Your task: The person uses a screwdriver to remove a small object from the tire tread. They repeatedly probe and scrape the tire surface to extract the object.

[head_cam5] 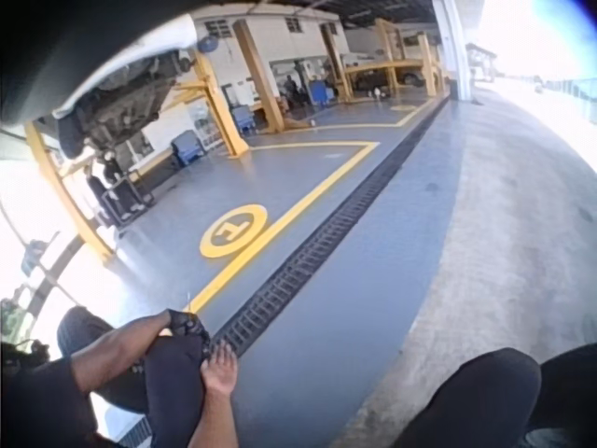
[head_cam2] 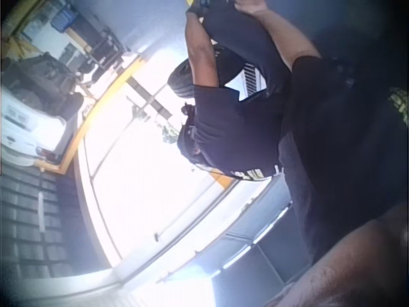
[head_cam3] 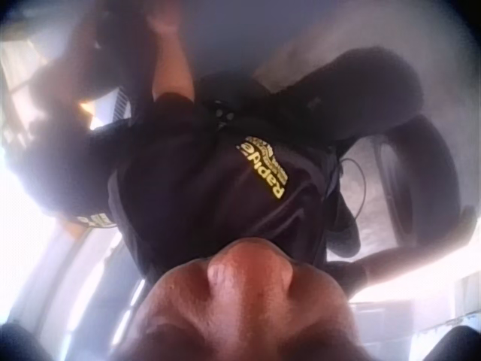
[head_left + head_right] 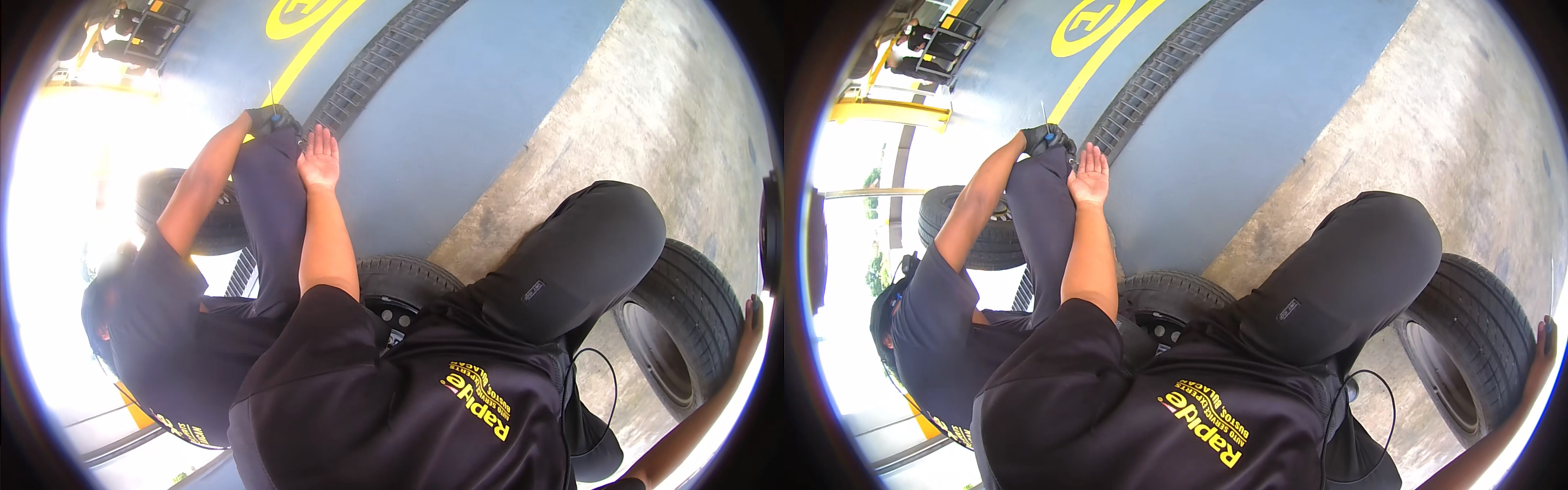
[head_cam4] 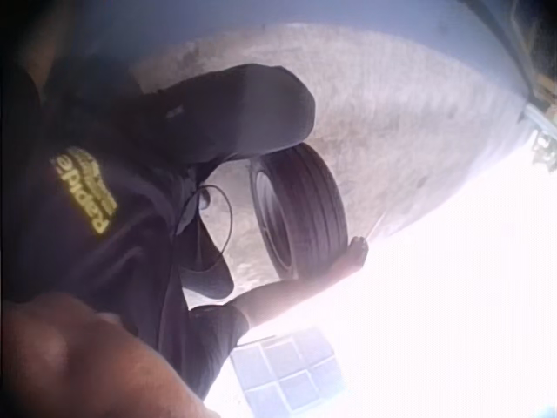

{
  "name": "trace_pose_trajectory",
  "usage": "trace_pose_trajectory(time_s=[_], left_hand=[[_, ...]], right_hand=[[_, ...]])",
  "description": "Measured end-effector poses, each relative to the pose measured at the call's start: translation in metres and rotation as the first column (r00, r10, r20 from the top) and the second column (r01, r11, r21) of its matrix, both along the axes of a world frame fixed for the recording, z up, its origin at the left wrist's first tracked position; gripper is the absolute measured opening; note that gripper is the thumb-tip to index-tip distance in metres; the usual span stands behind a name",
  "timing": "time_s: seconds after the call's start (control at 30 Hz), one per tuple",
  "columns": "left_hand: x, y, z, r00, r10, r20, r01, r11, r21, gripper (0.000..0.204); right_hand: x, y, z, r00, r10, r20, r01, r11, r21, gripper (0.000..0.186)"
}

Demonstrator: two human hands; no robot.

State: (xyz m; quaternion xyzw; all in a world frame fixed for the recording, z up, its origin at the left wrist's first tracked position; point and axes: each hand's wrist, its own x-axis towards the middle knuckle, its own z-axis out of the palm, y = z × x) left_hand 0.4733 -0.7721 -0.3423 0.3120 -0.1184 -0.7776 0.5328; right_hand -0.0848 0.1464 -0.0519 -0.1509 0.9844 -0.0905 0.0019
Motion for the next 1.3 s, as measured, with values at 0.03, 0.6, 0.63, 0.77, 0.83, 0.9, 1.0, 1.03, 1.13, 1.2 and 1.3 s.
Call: trace_pose_trajectory(time_s=[0.03, 0.6, 0.63, 0.77, 0.83, 0.9, 1.0, 1.03, 1.13, 1.2, 1.3], left_hand=[[0.001, -0.004, -0.004, 0.999, 0.018, -0.043, -0.019, 1.0, -0.025, 0.059], [-0.272, 0.214, 0.193, 0.259, -0.964, 0.066, 0.836, 0.189, -0.514, 0.03], [-0.305, 0.24, 0.225, 0.214, -0.966, 0.146, 0.805, 0.09, -0.587, 0.03], [-0.418, 0.365, 0.323, -0.135, -0.964, 0.23, 0.652, -0.261, -0.712, 0.032], [-0.448, 0.426, 0.34, -0.213, -0.926, 0.313, 0.625, -0.375, -0.684, 0.034], [-0.472, 0.484, 0.339, -0.253, -0.886, 0.389, 0.641, -0.454, -0.619, 0.036], [-0.491, 0.55, 0.339, -0.27, -0.902, 0.336, 0.599, -0.43, -0.675, 0.036], [-0.495, 0.566, 0.339, -0.261, -0.915, 0.307, 0.614, -0.402, -0.679, 0.036], [-0.502, 0.591, 0.345, -0.214, -0.918, 0.334, 0.651, -0.389, -0.652, 0.036], [-0.506, 0.595, 0.349, -0.087, -0.876, 0.475, 0.648, -0.412, -0.641, 0.038], [-0.502, 0.589, 0.366, -0.143, -0.811, 0.568, 0.673, -0.5, -0.545, 0.038]], right_hand=[[0.003, -0.007, 0.0, 1.0, 0.01, -0.013, -0.01, 1.0, 0.007, 0.047], [0.086, -0.136, 0.028, 0.982, -0.112, -0.155, 0.102, 0.992, -0.071, 0.035], [0.09, -0.138, 0.03, 0.977, -0.11, -0.182, 0.086, 0.987, -0.134, 0.035], [0.091, -0.125, 0.032, 0.951, -0.213, -0.225, 0.065, 0.848, -0.526, 0.036], [0.094, -0.137, 0.042, 0.959, -0.216, -0.183, 0.054, 0.774, -0.631, 0.041], [0.102, -0.148, 0.053, 0.963, -0.212, -0.165, 0.049, 0.744, -0.666, 0.045], [0.105, -0.145, 0.057, 0.976, -0.105, -0.19, -0.026, 0.812, -0.582, 0.048], [0.109, -0.148, 0.062, 0.978, -0.08, -0.195, -0.049, 0.815, -0.578, 0.048], [0.116, -0.148, 0.069, 0.997, 0.001, -0.071, -0.046, 0.765, -0.643, 0.038], [0.117, -0.148, 0.065, 0.997, 0.032, -0.065, -0.07, 0.668, -0.741, 0.029], [0.122, -0.146, 0.055, 0.998, 0.068, -0.017, -0.043, 0.396, -0.917, 0.025]])
